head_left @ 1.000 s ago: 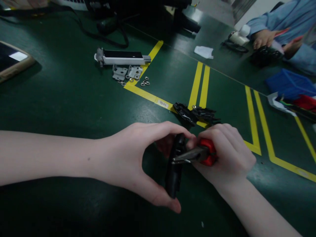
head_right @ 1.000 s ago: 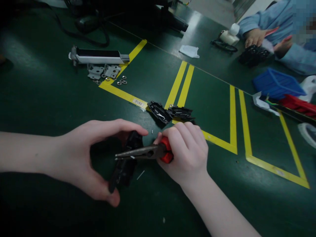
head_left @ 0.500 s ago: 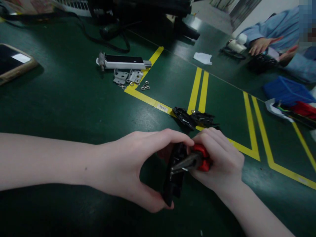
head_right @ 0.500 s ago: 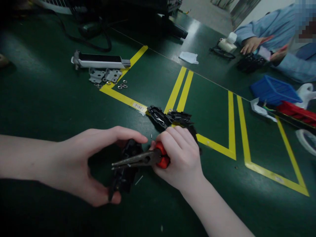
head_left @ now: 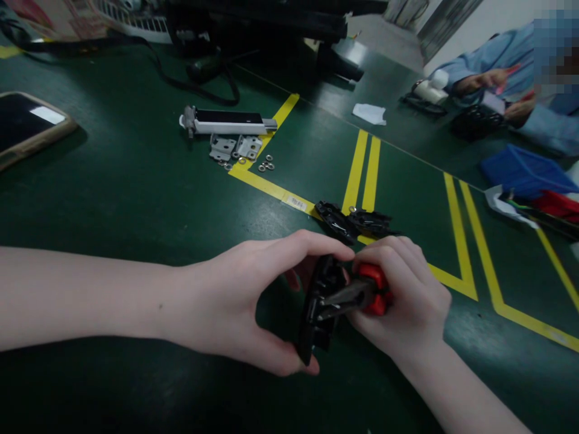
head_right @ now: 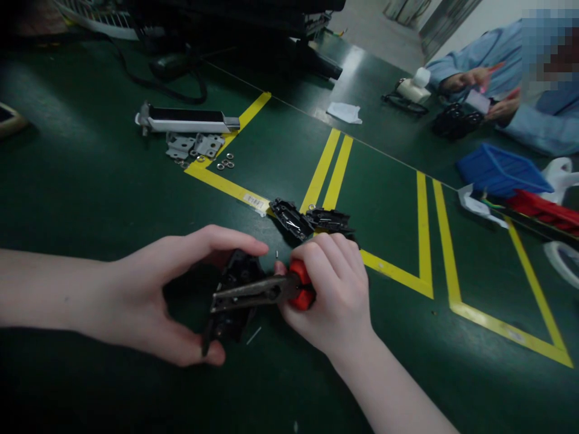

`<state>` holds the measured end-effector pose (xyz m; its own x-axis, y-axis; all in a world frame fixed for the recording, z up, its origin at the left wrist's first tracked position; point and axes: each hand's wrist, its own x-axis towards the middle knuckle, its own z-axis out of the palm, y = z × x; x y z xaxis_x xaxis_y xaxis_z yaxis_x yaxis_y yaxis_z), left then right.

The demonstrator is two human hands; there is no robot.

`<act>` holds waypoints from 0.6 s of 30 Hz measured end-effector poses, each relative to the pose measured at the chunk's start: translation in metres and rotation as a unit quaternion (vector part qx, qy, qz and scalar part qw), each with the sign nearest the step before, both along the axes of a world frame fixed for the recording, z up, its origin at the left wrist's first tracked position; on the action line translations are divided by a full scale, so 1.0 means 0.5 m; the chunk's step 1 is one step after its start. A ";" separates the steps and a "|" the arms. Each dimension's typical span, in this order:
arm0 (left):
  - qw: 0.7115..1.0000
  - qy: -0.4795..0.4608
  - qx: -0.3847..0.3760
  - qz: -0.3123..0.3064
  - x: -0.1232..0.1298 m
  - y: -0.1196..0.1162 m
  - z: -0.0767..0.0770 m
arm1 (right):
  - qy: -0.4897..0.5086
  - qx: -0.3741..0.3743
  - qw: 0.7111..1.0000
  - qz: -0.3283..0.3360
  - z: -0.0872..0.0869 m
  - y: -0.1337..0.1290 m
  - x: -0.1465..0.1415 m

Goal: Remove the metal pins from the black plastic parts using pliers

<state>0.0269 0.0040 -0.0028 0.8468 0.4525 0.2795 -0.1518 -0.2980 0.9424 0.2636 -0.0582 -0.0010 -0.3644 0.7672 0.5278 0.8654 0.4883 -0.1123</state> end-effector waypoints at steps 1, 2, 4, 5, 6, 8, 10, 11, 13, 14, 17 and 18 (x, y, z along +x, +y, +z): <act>1.000 -0.005 -0.007 -0.004 0.000 0.000 -0.001 | 0.000 0.001 1.000 -0.002 0.001 0.000 0.000; 1.000 -0.009 -0.017 -0.009 0.000 0.001 -0.003 | -0.001 0.003 1.000 -0.005 0.001 -0.001 0.001; 0.999 -0.007 -0.046 -0.019 0.000 0.001 -0.004 | -0.004 0.011 1.000 -0.008 0.000 -0.001 0.001; 0.998 -0.005 -0.063 -0.022 0.000 0.002 -0.004 | -0.006 0.014 1.000 -0.011 -0.001 -0.001 0.001; 0.997 -0.004 -0.078 -0.027 0.001 0.002 -0.003 | -0.008 0.018 1.000 -0.012 -0.002 -0.001 0.001; 0.994 -0.002 -0.102 -0.032 0.003 0.004 0.000 | -0.010 0.023 1.000 -0.019 -0.003 -0.001 0.000; 0.993 -0.002 -0.112 -0.036 0.004 0.006 0.004 | -0.013 0.023 0.999 -0.025 -0.004 -0.001 0.001; 0.993 -0.002 -0.113 -0.037 0.005 0.007 0.006 | -0.014 0.026 0.999 -0.026 -0.005 -0.001 0.001; 0.993 0.004 -0.113 -0.038 0.005 0.008 0.009 | -0.019 0.037 0.999 -0.025 -0.005 -0.002 0.003; 0.993 0.006 -0.114 -0.041 0.004 0.009 0.010 | -0.023 0.043 0.999 -0.024 -0.005 -0.002 0.003; 0.991 0.008 -0.128 -0.045 0.003 0.010 0.010 | -0.032 0.050 0.998 -0.023 -0.005 -0.003 0.005; 0.990 0.008 -0.131 -0.045 0.002 0.011 0.010 | -0.034 0.048 0.998 -0.025 -0.006 -0.002 0.006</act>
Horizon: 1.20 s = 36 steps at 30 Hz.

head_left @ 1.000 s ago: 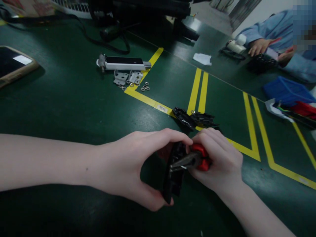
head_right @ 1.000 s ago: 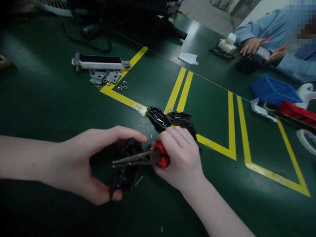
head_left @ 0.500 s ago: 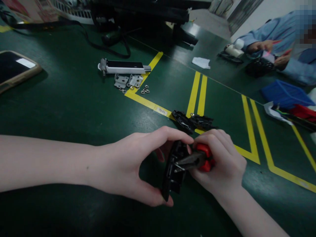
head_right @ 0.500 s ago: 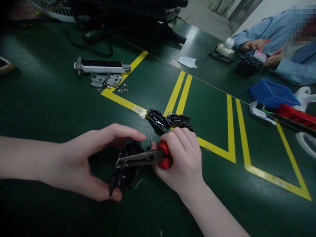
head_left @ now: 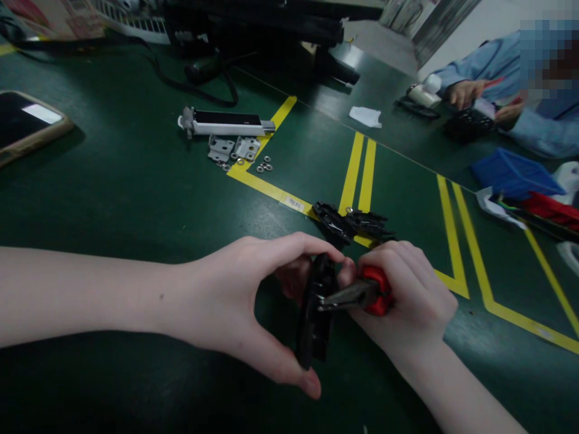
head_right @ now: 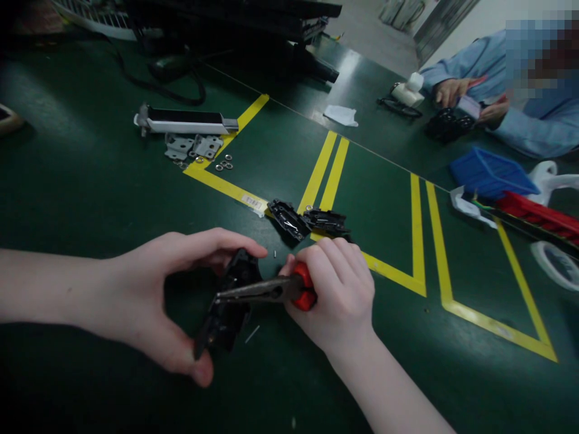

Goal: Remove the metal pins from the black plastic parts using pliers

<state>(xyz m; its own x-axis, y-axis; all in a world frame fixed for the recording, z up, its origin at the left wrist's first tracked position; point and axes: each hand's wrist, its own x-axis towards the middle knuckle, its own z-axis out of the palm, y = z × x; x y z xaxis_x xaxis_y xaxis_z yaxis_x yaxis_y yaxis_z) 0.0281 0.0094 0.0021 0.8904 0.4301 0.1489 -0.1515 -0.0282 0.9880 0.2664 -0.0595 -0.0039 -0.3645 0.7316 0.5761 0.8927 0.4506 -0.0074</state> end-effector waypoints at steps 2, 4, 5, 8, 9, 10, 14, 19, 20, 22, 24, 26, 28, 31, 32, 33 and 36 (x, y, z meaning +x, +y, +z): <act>1.000 0.001 0.001 0.001 -0.001 0.000 -0.001 | 0.004 0.000 1.000 -0.003 -0.001 0.002 0.001; 1.000 0.004 0.013 0.003 -0.002 -0.001 -0.002 | 0.012 -0.004 1.000 0.004 -0.002 0.005 0.001; 1.000 0.007 0.023 0.003 -0.002 -0.002 -0.002 | 0.016 -0.010 1.000 0.011 -0.002 0.006 0.000; 0.998 0.008 0.069 -0.003 -0.004 -0.006 -0.006 | 0.022 -0.037 0.998 0.035 0.002 0.009 -0.003; 0.996 0.003 0.085 -0.007 -0.005 -0.007 -0.008 | 0.022 -0.045 0.998 0.040 0.004 0.009 -0.005; 0.995 -0.003 0.098 -0.012 -0.006 -0.007 -0.009 | 0.021 -0.051 0.998 0.044 0.007 0.009 -0.006; 0.993 -0.006 0.116 -0.023 -0.009 -0.006 -0.012 | 0.005 -0.057 0.997 0.043 0.011 0.006 -0.009; 0.994 -0.001 0.113 -0.005 -0.006 -0.007 -0.009 | 0.003 -0.041 0.999 0.028 0.006 0.006 -0.007; 0.994 0.000 0.112 0.003 -0.005 -0.008 -0.009 | 0.007 -0.038 0.999 0.023 0.005 0.006 -0.007; 0.993 -0.010 0.112 0.020 -0.004 -0.011 -0.011 | 0.014 -0.033 0.999 0.016 0.005 0.007 -0.006; 0.993 -0.020 0.115 0.028 -0.005 -0.013 -0.013 | 0.014 -0.028 0.999 0.015 0.006 0.007 -0.006; 0.992 -0.031 0.119 0.028 -0.007 -0.015 -0.015 | 0.012 -0.023 1.000 0.016 0.007 0.007 -0.006; 0.991 -0.037 0.123 0.031 -0.008 -0.016 -0.016 | 0.012 -0.020 1.000 0.013 0.007 0.005 -0.006; 0.991 -0.036 0.121 0.038 -0.009 -0.016 -0.016 | 0.009 -0.019 1.000 0.009 0.007 0.004 -0.006; 0.991 -0.036 0.121 0.037 -0.008 -0.017 -0.015 | 0.006 -0.020 1.000 0.010 0.006 0.003 -0.005; 0.991 -0.035 0.121 0.035 -0.007 -0.017 -0.015 | 0.004 -0.020 1.000 0.011 0.006 0.003 -0.005; 0.992 -0.024 0.119 0.032 -0.005 -0.017 -0.013 | 0.009 -0.025 1.000 0.011 0.004 0.001 -0.004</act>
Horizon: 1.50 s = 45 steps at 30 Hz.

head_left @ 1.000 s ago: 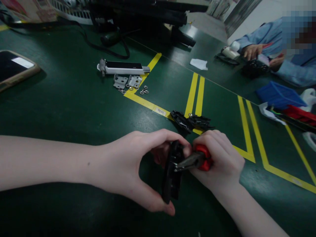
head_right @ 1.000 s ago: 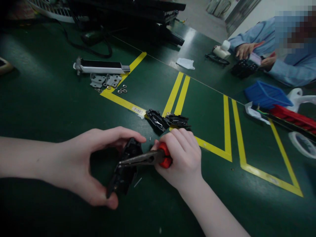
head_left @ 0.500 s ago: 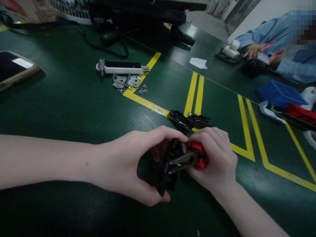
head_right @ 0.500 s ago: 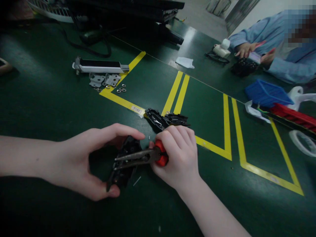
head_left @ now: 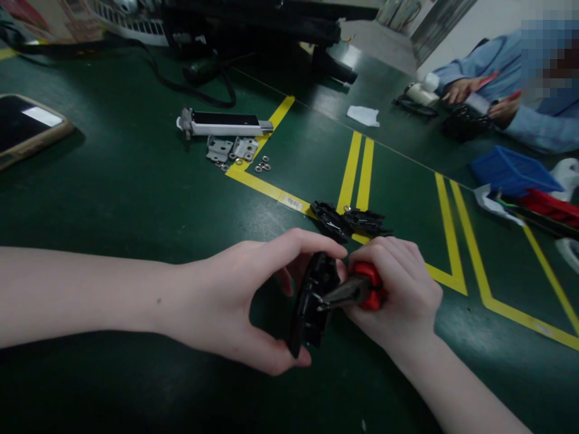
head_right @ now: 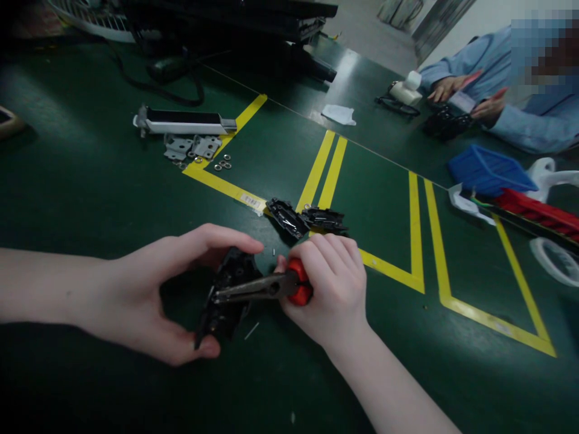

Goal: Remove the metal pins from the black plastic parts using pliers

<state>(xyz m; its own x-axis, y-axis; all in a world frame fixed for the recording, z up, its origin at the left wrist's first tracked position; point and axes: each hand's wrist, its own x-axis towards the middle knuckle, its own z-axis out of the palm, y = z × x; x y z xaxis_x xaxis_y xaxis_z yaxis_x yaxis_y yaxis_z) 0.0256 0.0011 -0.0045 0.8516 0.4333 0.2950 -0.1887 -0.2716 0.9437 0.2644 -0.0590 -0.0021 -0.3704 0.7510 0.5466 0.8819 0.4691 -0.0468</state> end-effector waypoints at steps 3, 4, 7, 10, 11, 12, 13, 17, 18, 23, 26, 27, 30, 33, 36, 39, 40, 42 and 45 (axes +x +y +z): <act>1.000 0.017 -0.009 -0.011 0.002 0.001 0.002 | 0.007 -0.011 1.000 0.000 0.000 -0.001 0.000; 1.000 0.017 -0.011 -0.014 0.002 0.002 0.003 | 0.008 -0.015 1.000 0.001 0.000 0.000 0.000; 0.999 0.022 -0.022 -0.011 0.001 0.003 0.003 | 0.009 -0.021 1.000 0.003 0.002 0.002 0.000; 0.999 0.032 -0.038 -0.021 -0.001 0.004 0.002 | 0.004 -0.023 1.000 0.007 0.004 0.003 0.000; 0.998 0.031 -0.040 -0.025 -0.001 0.004 0.001 | 0.004 -0.023 1.000 0.009 0.004 0.004 -0.001; 0.998 0.029 -0.041 -0.028 -0.001 0.004 0.000 | 0.003 -0.026 1.000 0.012 0.005 0.004 -0.001; 0.998 0.027 -0.042 -0.031 -0.002 0.004 -0.001 | 0.005 -0.029 0.999 0.014 0.005 0.003 -0.002; 0.998 0.026 -0.036 -0.033 -0.002 0.005 -0.004 | 0.014 -0.048 0.999 0.011 0.006 0.002 -0.005; 0.999 0.024 -0.032 -0.032 -0.002 0.004 -0.005 | 0.016 -0.050 0.999 0.012 0.007 0.002 -0.005; 0.999 0.032 -0.015 -0.023 -0.005 0.004 -0.009 | 0.019 -0.054 0.998 0.016 0.008 0.002 -0.005; 0.999 0.034 -0.005 -0.006 -0.004 0.004 -0.003 | 0.017 -0.054 0.998 0.017 0.007 0.002 -0.005; 0.999 0.035 -0.005 0.000 -0.004 0.004 0.001 | 0.017 -0.053 0.998 0.017 0.006 0.002 -0.005; 0.999 0.044 -0.031 0.005 -0.001 0.007 0.012 | 0.016 -0.040 0.999 0.015 0.004 0.002 -0.003; 0.997 0.039 -0.060 -0.002 0.001 0.010 0.018 | 0.008 -0.028 1.000 0.010 0.002 0.001 -0.001; 0.997 0.039 -0.060 -0.002 0.002 0.012 0.017 | 0.005 -0.025 1.000 0.007 0.001 0.000 0.002; 0.998 0.031 -0.043 0.019 0.000 0.012 0.012 | 0.004 -0.024 1.000 0.002 -0.001 0.002 0.002; 0.999 0.022 -0.037 0.023 0.000 0.012 0.010 | 0.006 -0.023 1.000 -0.001 -0.001 0.003 0.002; 0.999 0.012 -0.028 0.025 -0.001 0.011 0.005 | 0.013 -0.017 1.000 -0.009 -0.001 0.004 0.001; 1.000 0.006 -0.012 0.026 0.000 0.010 0.001 | 0.027 -0.010 1.000 -0.010 0.000 0.003 0.000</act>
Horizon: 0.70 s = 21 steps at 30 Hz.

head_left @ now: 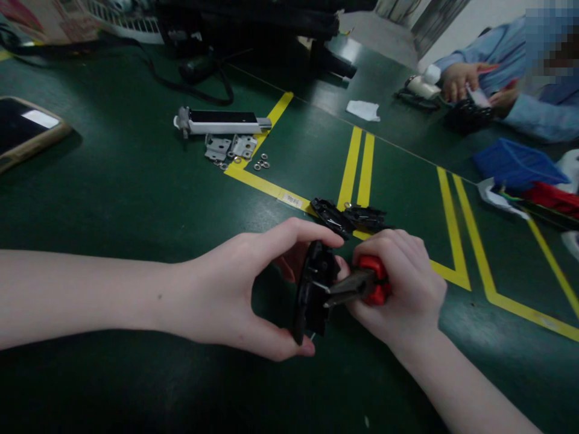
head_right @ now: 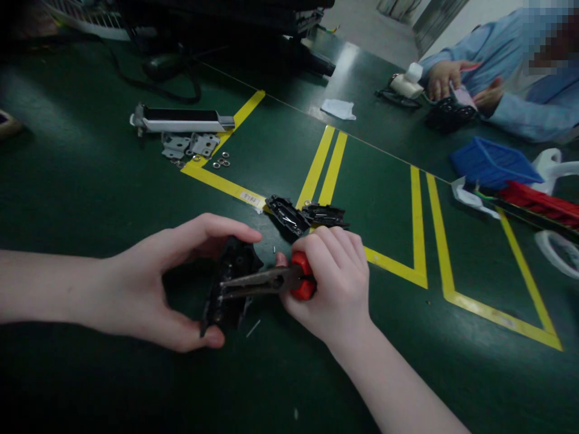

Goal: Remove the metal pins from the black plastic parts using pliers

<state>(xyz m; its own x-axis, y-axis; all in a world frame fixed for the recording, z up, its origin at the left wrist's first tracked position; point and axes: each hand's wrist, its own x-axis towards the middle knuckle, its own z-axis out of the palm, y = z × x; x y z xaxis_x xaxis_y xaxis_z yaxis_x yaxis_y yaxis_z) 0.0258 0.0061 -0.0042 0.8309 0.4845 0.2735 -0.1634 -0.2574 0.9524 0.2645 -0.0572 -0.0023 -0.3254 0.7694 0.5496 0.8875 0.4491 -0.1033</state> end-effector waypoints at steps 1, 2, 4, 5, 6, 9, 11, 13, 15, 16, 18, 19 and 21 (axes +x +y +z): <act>1.000 -0.004 0.004 0.002 0.000 0.000 -0.001 | 0.003 0.003 1.000 0.001 0.000 -0.001 0.000; 1.000 -0.009 0.008 0.004 0.001 -0.001 -0.002 | 0.005 0.006 1.000 0.002 0.000 -0.001 0.000; 1.000 -0.015 0.011 0.003 0.001 -0.002 -0.003 | 0.004 0.005 1.000 0.003 0.000 -0.002 0.000; 1.000 -0.014 0.013 0.002 0.000 -0.002 -0.003 | 0.001 0.003 1.000 0.003 0.000 -0.002 0.000; 1.000 -0.011 0.015 0.000 0.000 -0.003 -0.002 | -0.002 0.002 1.000 0.004 0.000 -0.003 -0.001; 1.000 0.005 0.015 -0.009 -0.003 -0.003 0.002 | -0.009 0.000 1.000 0.004 0.001 -0.003 -0.002; 1.000 0.016 0.007 -0.016 -0.003 -0.003 0.006 | -0.014 -0.002 1.000 0.005 0.002 -0.004 -0.002; 0.999 0.025 -0.001 -0.024 -0.003 -0.002 0.009 | -0.017 -0.001 1.000 0.005 0.003 -0.005 -0.002; 0.999 0.033 -0.004 -0.029 -0.003 -0.001 0.011 | -0.016 -0.002 1.000 0.008 0.002 -0.005 -0.002; 0.999 0.033 -0.006 -0.032 -0.002 -0.001 0.012 | -0.015 -0.002 1.000 0.010 0.002 -0.005 -0.002; 0.999 0.029 -0.012 -0.037 -0.002 0.000 0.012 | -0.014 -0.003 1.000 0.016 0.002 -0.004 -0.002; 0.999 0.027 -0.014 -0.040 -0.002 0.000 0.012 | -0.016 -0.001 1.000 0.017 0.001 -0.003 -0.002; 0.998 0.029 -0.012 -0.046 -0.002 0.002 0.011 | -0.023 0.003 1.000 0.018 0.001 -0.002 -0.001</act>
<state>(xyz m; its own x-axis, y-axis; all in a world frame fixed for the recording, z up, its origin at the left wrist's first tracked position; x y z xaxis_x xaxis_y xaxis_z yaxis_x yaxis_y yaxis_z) 0.0250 0.0069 0.0012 0.8864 0.4111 0.2130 -0.1297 -0.2210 0.9666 0.2640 -0.0583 -0.0018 -0.3769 0.7541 0.5378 0.8747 0.4807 -0.0611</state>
